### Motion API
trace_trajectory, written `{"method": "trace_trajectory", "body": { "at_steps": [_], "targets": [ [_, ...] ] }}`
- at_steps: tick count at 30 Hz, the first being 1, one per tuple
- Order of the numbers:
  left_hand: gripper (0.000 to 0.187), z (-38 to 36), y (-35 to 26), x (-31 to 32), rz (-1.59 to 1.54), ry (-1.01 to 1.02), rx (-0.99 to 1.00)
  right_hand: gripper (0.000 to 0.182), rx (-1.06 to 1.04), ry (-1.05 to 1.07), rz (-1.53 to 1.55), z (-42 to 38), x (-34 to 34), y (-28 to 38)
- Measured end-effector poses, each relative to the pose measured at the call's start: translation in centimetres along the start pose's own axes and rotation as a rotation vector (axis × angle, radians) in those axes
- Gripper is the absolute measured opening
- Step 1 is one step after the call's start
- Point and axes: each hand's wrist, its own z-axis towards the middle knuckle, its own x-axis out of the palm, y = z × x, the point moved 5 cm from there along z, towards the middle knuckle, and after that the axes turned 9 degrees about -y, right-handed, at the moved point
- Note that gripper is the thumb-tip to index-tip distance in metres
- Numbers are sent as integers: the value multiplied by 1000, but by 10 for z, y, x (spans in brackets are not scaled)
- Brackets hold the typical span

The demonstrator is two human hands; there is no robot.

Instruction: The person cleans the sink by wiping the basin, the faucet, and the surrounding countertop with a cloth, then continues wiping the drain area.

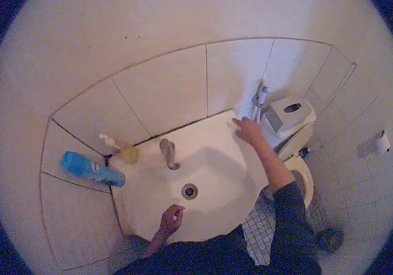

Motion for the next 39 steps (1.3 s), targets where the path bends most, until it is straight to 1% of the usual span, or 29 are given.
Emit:
{"method": "trace_trajectory", "body": {
  "at_steps": [1, 2, 3, 4, 5, 6, 7, 8, 10, 11, 12, 14, 15, 17, 18, 20, 21, 22, 23, 24, 25, 26, 28, 29, 31, 35, 37, 38, 39],
  "targets": [
    [14, -2, 3, 0, -28, -1, -35, 55, 2, 7, -1, -2, -2, 0],
    [14, -3, 4, -1, -55, -3, -67, 55, 64, 2, -31, -1, -6, -5],
    [14, -3, 4, -1, -59, 1, -67, 55, 128, -6, -62, -2, -8, -10],
    [14, -4, 2, 0, -44, 9, -54, 55, 132, -5, -65, -4, 3, -8],
    [14, -4, 0, 1, -31, 16, -40, 55, 114, -146, -29, -4, 18, -2],
    [14, -3, -2, 3, -36, 17, -37, 55, 93, -289, 7, -7, 11, 17],
    [13, -4, -3, 6, -39, 39, -41, 55, 52, -138, 60, -14, 13, 29],
    [13, -6, -3, 7, -38, 62, -49, 55, 56, -136, 62, -24, 0, 33],
    [13, -6, -7, 6, -47, 58, -30, 54, -81, -8, 59, -40, -9, 39],
    [12, -7, -9, 5, -54, 50, -8, 54, -6, -2, 41, -38, 0, 18],
    [12, -8, -8, 5, -54, 45, -6, 54, -10, -6, 39, -37, 4, 17],
    [12, -9, -6, 4, -46, 36, 19, 54, 154, -122, -5, -38, 4, 8],
    [12, -9, -5, 4, -50, 34, 25, 54, 155, -128, -9, -43, -3, 20],
    [11, -10, -6, 4, -73, 24, 34, 54, -2, -61, 52, -56, -4, 57],
    [11, -12, -6, 4, -73, 27, 29, 54, -1, -56, 53, -59, -2, 52],
    [11, -11, -8, 2, -40, 31, 30, 54, 87, -87, 42, -53, 0, 28],
    [11, -13, -7, 0, -39, 30, 27, 53, 175, -71, 7, -47, 0, 17],
    [11, -13, -9, -1, -43, 29, 10, 53, 171, -69, 12, -44, 11, 18],
    [11, -13, -7, -2, -51, 32, 0, 52, 119, -174, 44, -41, 26, 23],
    [11, -13, -6, -1, -53, 32, 3, 52, 69, -279, 74, -44, 15, 43],
    [11, -14, -5, 0, -56, 25, 11, 50, 23, -176, 38, -50, 18, 68],
    [12, -16, -5, 1, -60, 17, 16, 51, -24, -137, 121, -58, 13, 91],
    [12, -18, -10, 4, -76, 35, 12, 52, 28, -138, 156, -62, 0, 106],
    [12, -18, -12, 5, -91, 51, 14, 52, 28, -139, 156, -63, 1, 104],
    [12, -20, -12, 6, -87, 51, 21, 53, -59, -164, 84, -70, 4, 94],
    [11, -21, -7, 0, -112, 24, 8, 53, -89, -132, -23, -119, -12, 59],
    [11, -19, -10, -7, -106, 2, 11, 55, -10, -15, -13, -135, -12, 45],
    [11, -21, -12, -10, -98, -5, 20, 55, -13, -11, -12, -133, -8, 51],
    [11, -22, -12, -10, -99, -4, 22, 55, -24, -66, -38, -124, -4, 61]
  ]
}}
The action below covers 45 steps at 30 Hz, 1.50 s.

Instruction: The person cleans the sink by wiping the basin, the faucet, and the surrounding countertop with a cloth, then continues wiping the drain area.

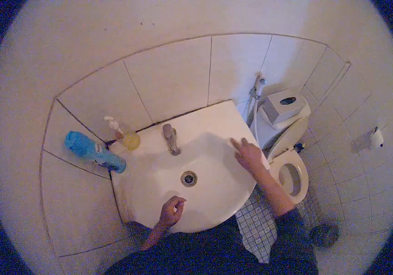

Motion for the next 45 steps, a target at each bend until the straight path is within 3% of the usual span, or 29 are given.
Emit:
{"method": "trace_trajectory", "body": {
  "at_steps": [4, 6, 14, 21, 25, 27, 28, 29, 32, 35, 36, 40, 43, 44, 45],
  "targets": [
    [10, 4, -3, 6, 7, 23, 19, 52, 31, -174, 100, 44, 11, 36],
    [11, 3, -4, 10, 1, 55, 22, 51, 163, -95, 186, 50, 6, 39],
    [11, 7, 1, 6, 38, 52, 4, 52, 254, 65, 67, -29, -20, -40],
    [12, 19, -12, 31, -14, 87, 70, 53, 279, -125, 100, 87, 14, -30],
    [12, 20, -17, 36, -18, 109, 79, 54, 284, -91, 150, 114, 18, -25],
    [12, 24, -16, 34, -13, 109, 64, 55, 7, 96, 111, 94, 8, -1],
    [12, 25, -14, 32, -8, 108, 40, 55, -43, -8, 134, 84, 12, -10],
    [12, 24, -13, 30, -5, 110, 12, 55, -39, 1, 134, 79, 11, -25],
    [12, 27, -13, 25, 31, 94, 36, 56, 265, -13, 81, 84, 7, -58],
    [12, 28, -7, 29, 8, 71, 30, 55, 172, -65, 82, 76, 32, -17],
    [12, 30, -8, 29, 8, 74, 31, 54, 122, 5, 91, 65, 8, 11],
    [11, 28, -13, 27, 21, 81, 12, 54, 244, -75, 91, 74, 25, -52],
    [10, 28, -8, 24, 13, 56, -5, 54, 293, -29, 6, 80, 27, -42],
    [10, 26, -6, 25, 10, 38, -24, 53, 212, -118, 34, 75, 26, -23],
    [10, 26, -8, 27, 6, 44, -25, 52, 128, -66, 40, 69, 23, -1]
  ]
}}
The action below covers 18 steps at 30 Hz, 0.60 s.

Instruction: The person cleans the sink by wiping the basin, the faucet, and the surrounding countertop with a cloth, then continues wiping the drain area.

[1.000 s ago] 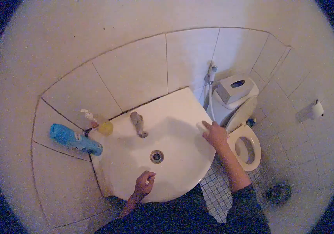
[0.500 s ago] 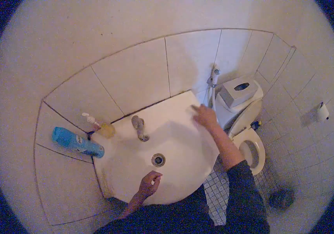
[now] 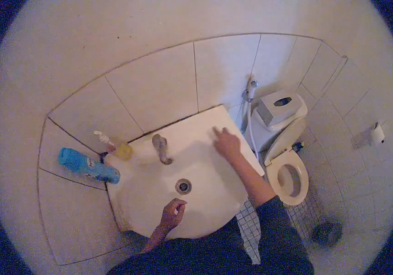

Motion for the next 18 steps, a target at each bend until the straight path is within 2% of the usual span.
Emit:
{"method": "trace_trajectory", "body": {
  "at_steps": [3, 5, 8, 9, 11, 14, 16, 18],
  "targets": [
    [10, 5, -11, -2, -1, 31, 31, 51, -45, 97, 79, 1, -17, -3],
    [11, 6, -15, -3, 20, 47, 35, 50, 152, 36, 31, 13, -12, -44],
    [12, 8, -11, -5, 37, 46, 19, 51, 242, -48, 46, 23, 3, -43],
    [12, 10, -14, -4, 38, 43, 23, 53, 138, 11, 59, 23, 21, -25],
    [12, 14, -20, -3, 44, 0, 27, 56, 30, 112, 107, 5, 8, 32],
    [11, 18, -30, -1, 79, -69, 33, 56, 1, 55, 39, 16, 16, 11],
    [11, 13, -38, -2, 95, -77, 19, 56, 141, 53, 131, 40, 7, -41],
    [11, 15, -42, 1, 101, -102, 14, 55, 164, -63, 92, 55, 4, -58]
  ]
}}
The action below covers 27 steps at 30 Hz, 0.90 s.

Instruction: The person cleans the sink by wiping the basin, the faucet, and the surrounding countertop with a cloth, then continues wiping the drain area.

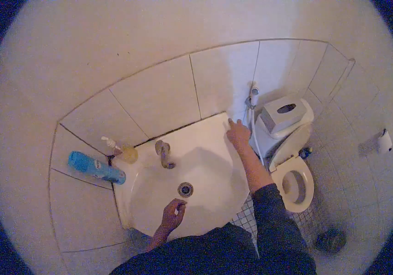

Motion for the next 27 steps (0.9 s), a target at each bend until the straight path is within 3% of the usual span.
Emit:
{"method": "trace_trajectory", "body": {
  "at_steps": [5, 8, 9, 11, 12, 14, 16, 18, 20, 22, 23, 27],
  "targets": [
    [11, -6, -3, 14, 19, -29, -108, 54, -218, 181, 120, -33, 29, 102],
    [11, -6, -12, 19, 32, -49, -74, 52, -233, 184, 134, -25, 24, 96],
    [11, -6, -12, 20, 37, -55, -79, 51, -199, 87, 7, -12, 27, 78],
    [11, -11, -11, 22, 58, -64, -114, 50, -57, 149, 18, 17, 20, 29],
    [11, -13, -12, 24, 61, -76, -122, 50, -64, 22, 25, 24, 12, 16],
    [11, -15, -13, 28, 19, -118, -148, 51, -33, 41, -32, 28, 23, 21],
    [10, -12, -17, 36, 17, -121, -136, 54, -148, 96, 1, 20, 54, 49],
    [10, -4, -22, 46, 9, -120, -119, 51, -253, 123, 64, -7, 35, 91],
    [10, 4, -31, 53, 3, -100, -44, 48, -234, 196, 134, -4, 18, 87],
    [10, 9, -36, 51, 18, -99, -35, 48, -211, 180, 18, 24, 24, 53],
    [10, 10, -38, 49, 33, -99, -29, 46, -119, 151, 26, 36, 23, 32],
    [10, 3, -28, 47, 10, -136, -70, 44, -92, 10, 56, 36, 15, 27]
  ]
}}
